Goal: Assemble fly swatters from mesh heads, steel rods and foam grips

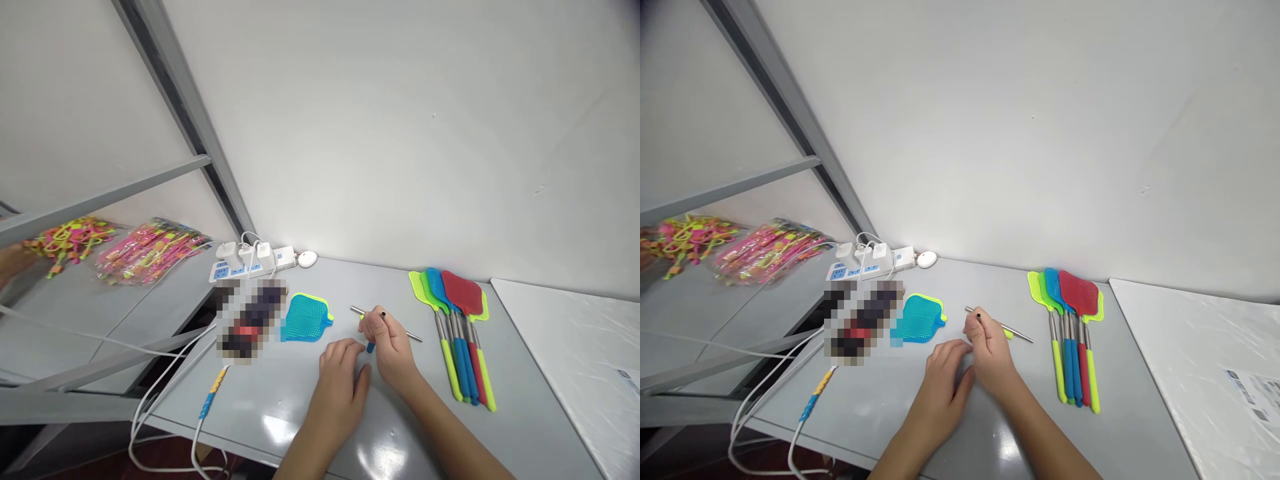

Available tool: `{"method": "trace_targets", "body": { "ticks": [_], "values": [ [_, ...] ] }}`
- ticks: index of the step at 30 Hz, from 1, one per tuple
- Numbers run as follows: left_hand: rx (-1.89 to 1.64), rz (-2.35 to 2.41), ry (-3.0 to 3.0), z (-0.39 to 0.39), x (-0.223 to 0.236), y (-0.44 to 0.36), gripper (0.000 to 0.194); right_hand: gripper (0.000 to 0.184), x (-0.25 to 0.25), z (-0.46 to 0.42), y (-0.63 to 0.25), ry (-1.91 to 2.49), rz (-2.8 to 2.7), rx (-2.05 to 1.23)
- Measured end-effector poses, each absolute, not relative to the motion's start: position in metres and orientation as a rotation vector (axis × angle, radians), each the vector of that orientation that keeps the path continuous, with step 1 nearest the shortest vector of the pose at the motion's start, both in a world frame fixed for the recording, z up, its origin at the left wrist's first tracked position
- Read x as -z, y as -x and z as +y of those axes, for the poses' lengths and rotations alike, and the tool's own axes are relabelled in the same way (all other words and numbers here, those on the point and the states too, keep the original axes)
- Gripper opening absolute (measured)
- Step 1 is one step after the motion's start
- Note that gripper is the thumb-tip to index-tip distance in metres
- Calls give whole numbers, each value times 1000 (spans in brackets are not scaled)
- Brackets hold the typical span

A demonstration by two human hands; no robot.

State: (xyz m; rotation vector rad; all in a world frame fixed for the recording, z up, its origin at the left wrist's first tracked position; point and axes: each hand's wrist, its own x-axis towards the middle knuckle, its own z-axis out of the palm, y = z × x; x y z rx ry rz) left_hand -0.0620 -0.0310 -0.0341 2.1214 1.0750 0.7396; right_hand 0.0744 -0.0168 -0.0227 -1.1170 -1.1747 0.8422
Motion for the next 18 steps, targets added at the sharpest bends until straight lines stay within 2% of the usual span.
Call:
{"method": "trace_targets", "body": {
  "ticks": [18],
  "values": [
    [-760, 1089, -2087, -34, 30, 62, 26, 37, 21, -18, -79, 998, -1159, -900]
  ]
}}
